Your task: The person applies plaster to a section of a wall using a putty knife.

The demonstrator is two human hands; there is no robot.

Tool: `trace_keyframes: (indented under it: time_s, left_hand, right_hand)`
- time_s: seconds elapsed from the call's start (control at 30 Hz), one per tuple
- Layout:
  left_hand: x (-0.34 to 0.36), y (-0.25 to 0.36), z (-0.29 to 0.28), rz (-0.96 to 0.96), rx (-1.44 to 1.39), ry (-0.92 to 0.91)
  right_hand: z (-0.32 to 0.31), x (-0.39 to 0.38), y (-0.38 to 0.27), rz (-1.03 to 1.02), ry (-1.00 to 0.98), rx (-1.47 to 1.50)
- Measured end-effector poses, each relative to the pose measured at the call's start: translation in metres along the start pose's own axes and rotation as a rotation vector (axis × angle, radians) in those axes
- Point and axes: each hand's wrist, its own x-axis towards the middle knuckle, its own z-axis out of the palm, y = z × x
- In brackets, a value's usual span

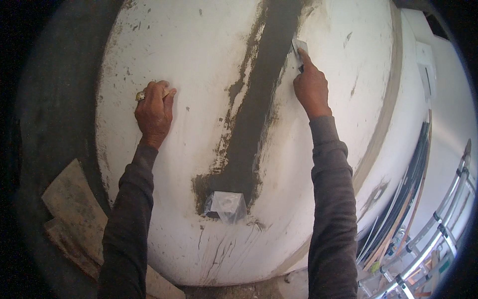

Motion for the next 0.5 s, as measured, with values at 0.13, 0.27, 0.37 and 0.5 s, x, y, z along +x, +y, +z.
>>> trace_keyframes:
  time_s: [0.13, 0.27, 0.37, 0.5]
  left_hand:
    - [0.000, -0.001, 0.000, -0.008, -0.005, -0.007]
    - [-0.003, -0.005, 0.002, -0.018, -0.009, -0.011]
    - [-0.003, -0.003, 0.003, -0.011, -0.032, 0.019]
    - [-0.003, -0.001, -0.001, -0.063, -0.026, -0.061]
  right_hand:
    - [0.003, 0.012, 0.013, -0.077, 0.064, -0.078]
    - [0.006, 0.004, 0.003, -0.078, -0.001, -0.063]
    - [0.012, -0.018, -0.002, -0.034, -0.034, -0.138]
    - [0.015, -0.028, -0.014, -0.001, -0.024, -0.199]
